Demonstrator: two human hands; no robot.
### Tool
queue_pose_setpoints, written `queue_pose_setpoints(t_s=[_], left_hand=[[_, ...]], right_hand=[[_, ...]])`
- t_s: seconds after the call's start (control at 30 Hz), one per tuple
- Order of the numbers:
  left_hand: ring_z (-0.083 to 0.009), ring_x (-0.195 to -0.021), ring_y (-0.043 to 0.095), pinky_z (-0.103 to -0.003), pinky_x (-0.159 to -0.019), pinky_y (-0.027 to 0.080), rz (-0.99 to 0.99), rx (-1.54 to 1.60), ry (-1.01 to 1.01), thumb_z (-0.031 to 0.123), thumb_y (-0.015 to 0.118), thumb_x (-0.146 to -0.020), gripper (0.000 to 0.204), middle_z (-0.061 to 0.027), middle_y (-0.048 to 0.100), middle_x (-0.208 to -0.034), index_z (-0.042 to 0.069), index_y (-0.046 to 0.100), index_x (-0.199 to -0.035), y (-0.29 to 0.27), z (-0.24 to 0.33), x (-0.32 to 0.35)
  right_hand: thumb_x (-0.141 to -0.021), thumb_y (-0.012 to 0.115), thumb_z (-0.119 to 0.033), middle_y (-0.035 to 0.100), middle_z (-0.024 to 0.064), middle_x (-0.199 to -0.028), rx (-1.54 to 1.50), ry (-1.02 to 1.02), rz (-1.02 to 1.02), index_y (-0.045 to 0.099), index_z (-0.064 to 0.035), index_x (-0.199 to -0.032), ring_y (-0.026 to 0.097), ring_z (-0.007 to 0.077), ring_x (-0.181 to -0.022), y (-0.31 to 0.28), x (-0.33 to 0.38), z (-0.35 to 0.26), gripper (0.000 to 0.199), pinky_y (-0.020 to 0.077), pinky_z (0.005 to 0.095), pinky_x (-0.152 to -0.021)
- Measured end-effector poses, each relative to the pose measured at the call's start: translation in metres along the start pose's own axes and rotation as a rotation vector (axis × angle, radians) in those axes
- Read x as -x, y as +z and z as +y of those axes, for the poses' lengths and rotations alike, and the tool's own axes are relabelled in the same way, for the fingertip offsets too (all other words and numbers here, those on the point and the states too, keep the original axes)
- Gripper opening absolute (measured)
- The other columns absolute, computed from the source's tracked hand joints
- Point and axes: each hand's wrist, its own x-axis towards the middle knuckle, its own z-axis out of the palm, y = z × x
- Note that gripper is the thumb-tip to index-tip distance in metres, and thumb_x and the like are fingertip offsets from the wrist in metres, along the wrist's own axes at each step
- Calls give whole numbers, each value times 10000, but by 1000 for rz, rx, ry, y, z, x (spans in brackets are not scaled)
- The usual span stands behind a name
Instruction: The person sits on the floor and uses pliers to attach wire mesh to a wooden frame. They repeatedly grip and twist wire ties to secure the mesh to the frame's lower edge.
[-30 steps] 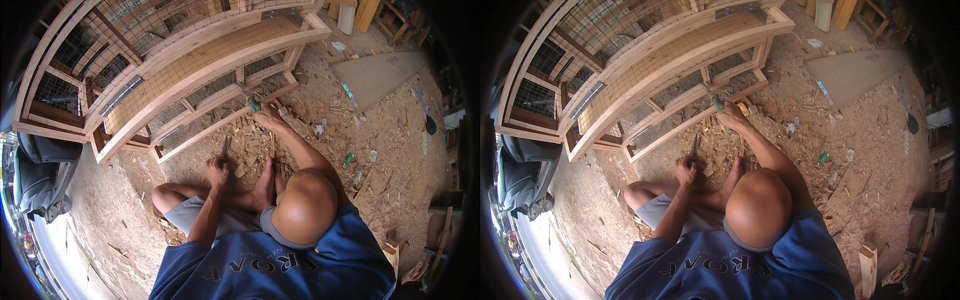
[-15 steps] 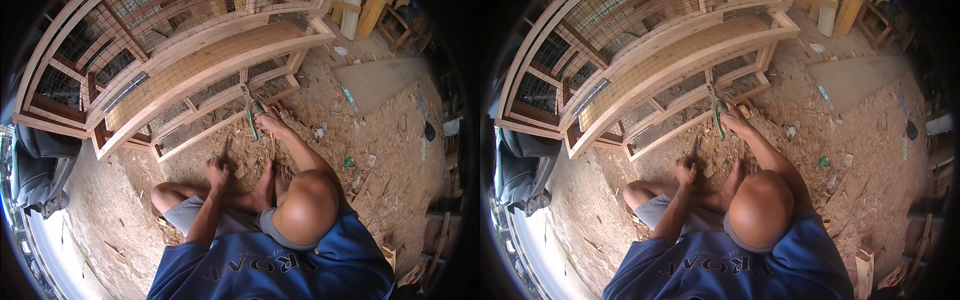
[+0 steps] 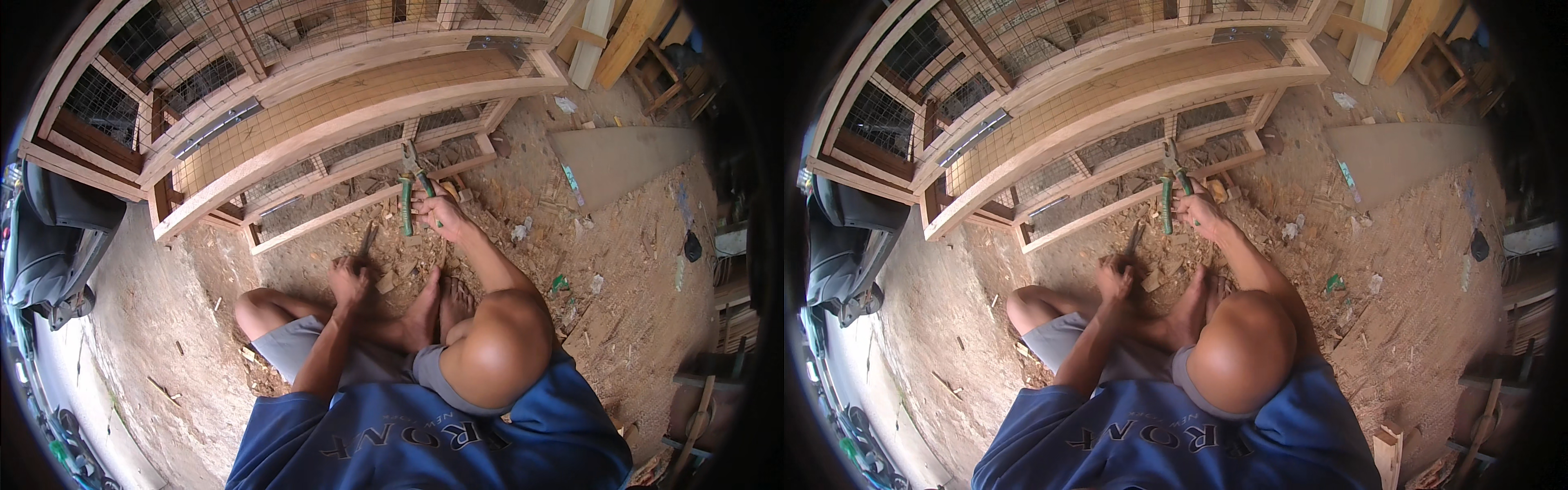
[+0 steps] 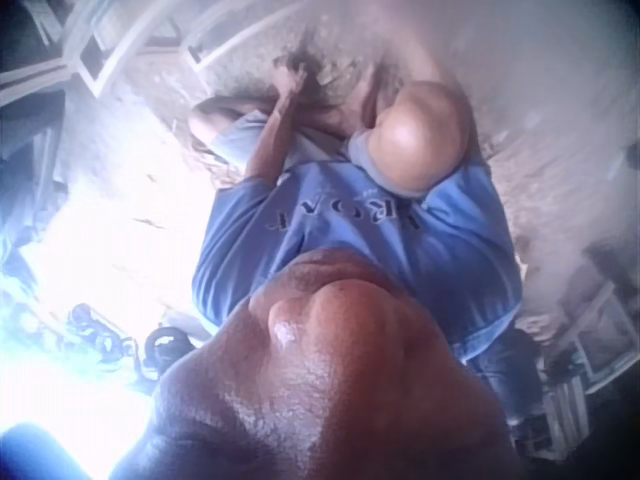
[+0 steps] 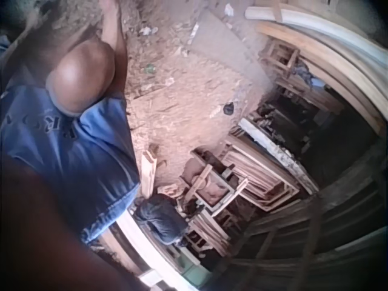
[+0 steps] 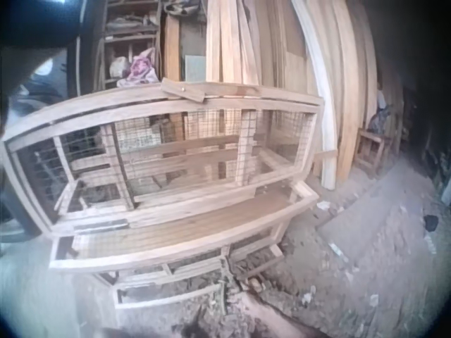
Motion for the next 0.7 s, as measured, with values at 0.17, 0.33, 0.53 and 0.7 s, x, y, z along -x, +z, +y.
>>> queue_pose_setpoints(t_s=[0.17, 0.33, 0.53, 0.7], left_hand=[[-390, -967, 585, -468, -931, 451, 2, 10, -31, 210, 687, -752, 186, -153, 698, -931, 99, 736, -892, 0, 1, -1], [-374, -1016, 580, -467, -946, 449, -13, 18, -91, 211, 693, -754, 190, -151, 697, -956, 101, 737, -903, 0, 3, 1], [-366, -1022, 574, -471, -945, 448, 4, -21, -66, 206, 703, -749, 201, -128, 698, -976, 107, 737, -921, 0, 2, 0], [-365, -1011, 572, -470, -938, 451, -17, -24, -78, 193, 713, -736, 211, -123, 697, -976, 105, 732, -926, 0, 2, 1]], right_hand=[[-797, 447, 58, 576, 119, -1284, 198, -8, 80, 375, -108, -1464, 620, 212, -1085, 1, 4, -1, 691, 509, 346, -806], [-807, 451, 66, 583, 106, -1236, 421, -74, 138, 393, -113, -1465, 614, 198, -1035, -2, -2, 5, 684, 517, 317, -796], [-790, 466, 95, 584, 106, -1171, 385, -95, 142, 395, -91, -1451, 615, 218, -1047, -9, -10, 16, 690, 558, 357, -817], [-780, 467, 111, 561, 115, -1168, 325, -87, 112, 394, -73, -1440, 597, 238, -1095, -5, -10, 14, 689, 595, 402, -852]])
